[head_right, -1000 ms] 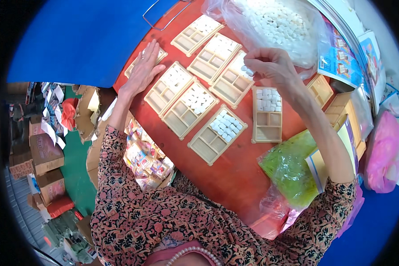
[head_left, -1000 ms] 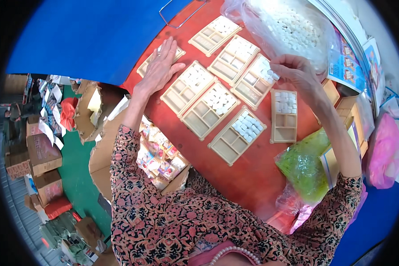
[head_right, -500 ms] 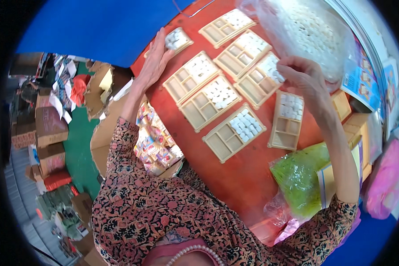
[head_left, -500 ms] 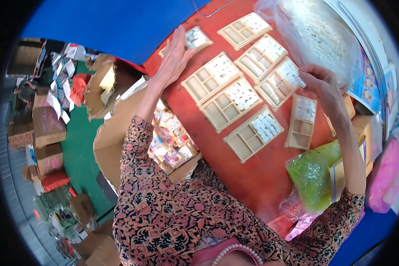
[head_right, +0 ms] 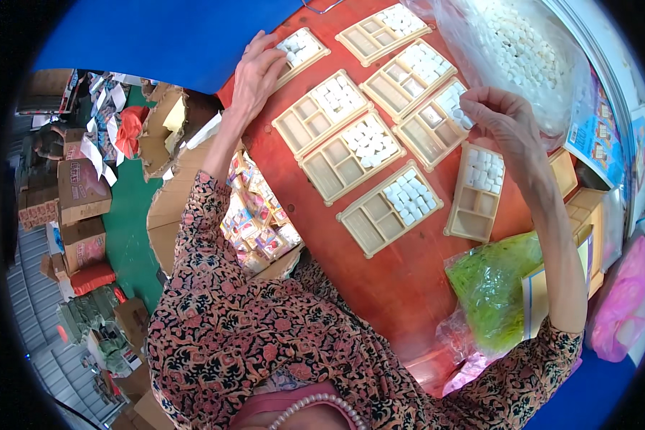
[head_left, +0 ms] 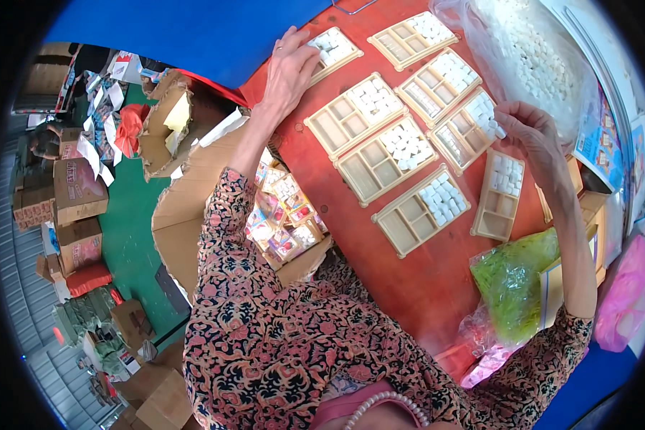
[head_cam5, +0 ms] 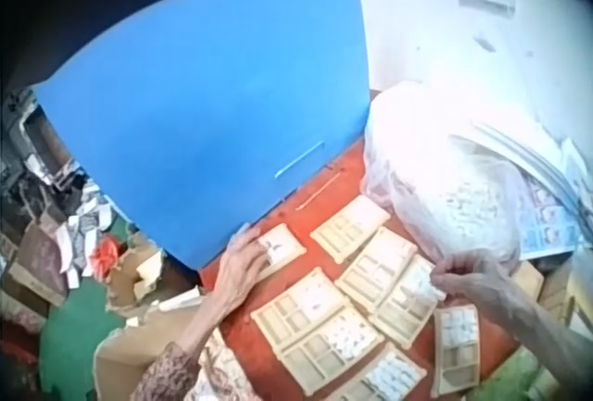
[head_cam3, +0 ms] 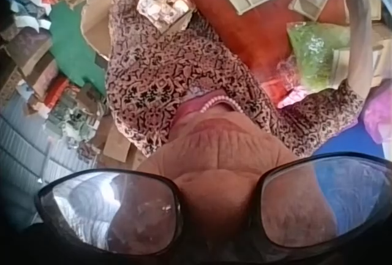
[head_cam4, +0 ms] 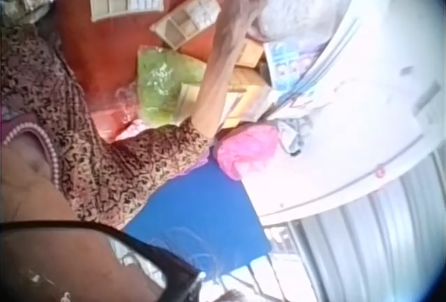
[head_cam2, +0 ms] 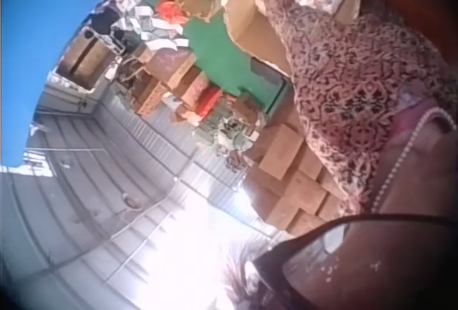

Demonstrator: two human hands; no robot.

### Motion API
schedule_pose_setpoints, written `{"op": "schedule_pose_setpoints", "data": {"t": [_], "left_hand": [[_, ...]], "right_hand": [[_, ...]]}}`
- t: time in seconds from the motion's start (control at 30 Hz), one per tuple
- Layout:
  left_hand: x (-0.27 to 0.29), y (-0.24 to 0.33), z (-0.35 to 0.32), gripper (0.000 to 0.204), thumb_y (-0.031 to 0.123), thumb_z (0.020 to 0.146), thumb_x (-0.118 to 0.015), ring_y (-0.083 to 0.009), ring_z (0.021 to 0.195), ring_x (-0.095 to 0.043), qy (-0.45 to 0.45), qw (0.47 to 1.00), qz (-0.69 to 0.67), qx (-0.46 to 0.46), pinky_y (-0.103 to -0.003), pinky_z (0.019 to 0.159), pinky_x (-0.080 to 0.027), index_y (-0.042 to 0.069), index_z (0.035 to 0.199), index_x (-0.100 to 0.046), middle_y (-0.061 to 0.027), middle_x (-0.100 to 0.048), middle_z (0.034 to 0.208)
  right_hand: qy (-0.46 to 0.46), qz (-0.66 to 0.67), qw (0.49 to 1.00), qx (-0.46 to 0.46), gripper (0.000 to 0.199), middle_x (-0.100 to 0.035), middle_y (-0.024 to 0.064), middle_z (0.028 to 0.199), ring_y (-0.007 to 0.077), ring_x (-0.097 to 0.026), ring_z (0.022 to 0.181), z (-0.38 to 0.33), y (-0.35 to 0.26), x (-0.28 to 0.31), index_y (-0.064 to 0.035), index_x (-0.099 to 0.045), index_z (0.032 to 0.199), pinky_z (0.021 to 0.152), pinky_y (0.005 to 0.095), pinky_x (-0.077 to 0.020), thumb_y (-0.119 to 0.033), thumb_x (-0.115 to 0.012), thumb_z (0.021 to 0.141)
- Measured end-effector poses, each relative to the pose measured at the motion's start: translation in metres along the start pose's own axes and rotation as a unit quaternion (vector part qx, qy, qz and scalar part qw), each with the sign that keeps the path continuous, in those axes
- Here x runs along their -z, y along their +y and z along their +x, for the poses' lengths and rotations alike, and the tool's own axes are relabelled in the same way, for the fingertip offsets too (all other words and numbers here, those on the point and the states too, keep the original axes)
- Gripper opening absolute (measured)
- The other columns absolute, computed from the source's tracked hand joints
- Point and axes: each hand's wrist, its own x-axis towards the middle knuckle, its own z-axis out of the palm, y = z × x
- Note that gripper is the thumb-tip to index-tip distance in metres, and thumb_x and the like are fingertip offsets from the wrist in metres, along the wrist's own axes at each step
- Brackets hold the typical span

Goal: Sorting and packaging small items into plastic trays, sachets, and larger bags at a workshop station.

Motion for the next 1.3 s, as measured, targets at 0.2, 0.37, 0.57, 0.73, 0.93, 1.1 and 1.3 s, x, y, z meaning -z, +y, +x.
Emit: {"op": "schedule_pose_setpoints", "data": {"t": [0.2, 0.37, 0.57, 0.73, 0.93, 1.1, 1.3], "left_hand": [[0.001, 0.002, 0.005, 0.017, 0.012, 0.084, -0.060, -0.0405, 0.121, -0.043, -0.032, 0.994, 0.098, -0.034, -0.054, 0.100, -0.033, 0.002, 0.096, -0.065, -0.0178, -0.055, 0.118], [0.000, 0.003, 0.006, 0.016, 0.013, 0.082, -0.061, -0.0405, 0.118, -0.046, -0.015, 0.998, 0.055, -0.017, -0.050, 0.099, -0.035, 0.001, 0.091, -0.067, -0.0177, -0.057, 0.114], [-0.003, -0.001, 0.016, 0.015, 0.012, 0.078, -0.063, -0.0391, 0.115, -0.049, -0.004, 1.000, -0.007, 0.005, -0.042, 0.097, -0.038, 0.000, 0.084, -0.068, -0.0181, -0.060, 0.110], [-0.001, 0.000, 0.029, 0.014, 0.011, 0.075, -0.062, -0.0396, 0.114, -0.048, -0.026, 1.000, 0.011, 0.000, -0.043, 0.100, -0.035, -0.001, 0.079, -0.068, -0.0204, -0.060, 0.109], [-0.002, -0.001, 0.037, 0.014, 0.012, 0.072, -0.064, -0.0355, 0.117, -0.046, -0.055, 0.998, 0.043, -0.008, -0.042, 0.097, -0.037, -0.002, 0.075, -0.067, -0.0194, -0.058, 0.113], [0.004, 0.001, 0.040, 0.015, 0.010, 0.073, -0.063, -0.0341, 0.109, -0.050, -0.038, 0.999, 0.015, 0.025, -0.040, 0.093, -0.040, -0.004, 0.077, -0.066, -0.0179, -0.060, 0.109], [0.008, -0.001, 0.043, 0.015, 0.010, 0.081, -0.057, -0.0305, 0.107, -0.052, -0.112, 0.991, 0.074, -0.010, -0.037, 0.090, -0.042, -0.002, 0.082, -0.066, -0.0142, -0.060, 0.111]], "right_hand": [[-0.008, 0.008, 1.000, 0.005, 0.012, -0.059, -0.0038, 0.077, 0.0037, -0.053, 0.064, -0.001, 0.004, 0.002, -0.0069, -0.064, 0.088, 0.062, 0.0194, -0.0489, -0.019, -0.064, 0.086], [-0.010, 0.014, 1.000, 0.000, 0.011, -0.058, -0.0042, 0.079, 0.0037, -0.053, 0.066, 0.000, 0.008, 0.005, -0.0069, -0.064, 0.088, 0.063, 0.0200, -0.0489, -0.018, -0.064, 0.086], [-0.008, 0.015, 1.000, -0.002, 0.011, -0.059, -0.0044, 0.080, 0.0034, -0.054, 0.068, 0.000, 0.008, 0.004, -0.0074, -0.064, 0.089, 0.064, 0.0202, -0.0493, -0.018, -0.064, 0.087], [-0.001, 0.007, 1.000, -0.011, 0.011, -0.059, -0.0046, 0.081, 0.0032, -0.055, 0.070, -0.002, 0.010, 0.004, -0.0079, -0.064, 0.090, 0.066, 0.0200, -0.0499, -0.019, -0.064, 0.087], [-0.015, 0.000, 1.000, 0.003, 0.011, -0.059, -0.0054, 0.081, 0.0028, -0.055, 0.071, -0.002, 0.011, 0.004, -0.0090, -0.064, 0.090, 0.067, 0.0193, -0.0493, -0.019, -0.064, 0.086], [-0.012, 0.005, 1.000, -0.011, 0.011, -0.059, -0.0057, 0.081, 0.0029, -0.054, 0.071, -0.002, 0.013, 0.005, -0.0090, -0.064, 0.090, 0.067, 0.0188, -0.0479, -0.020, -0.064, 0.086], [-0.015, 0.012, 1.000, -0.016, 0.013, -0.059, -0.0054, 0.082, 0.0032, -0.054, 0.071, 0.001, 0.013, 0.003, -0.0079, -0.065, 0.092, 0.066, 0.0181, -0.0468, -0.020, -0.064, 0.086]]}}
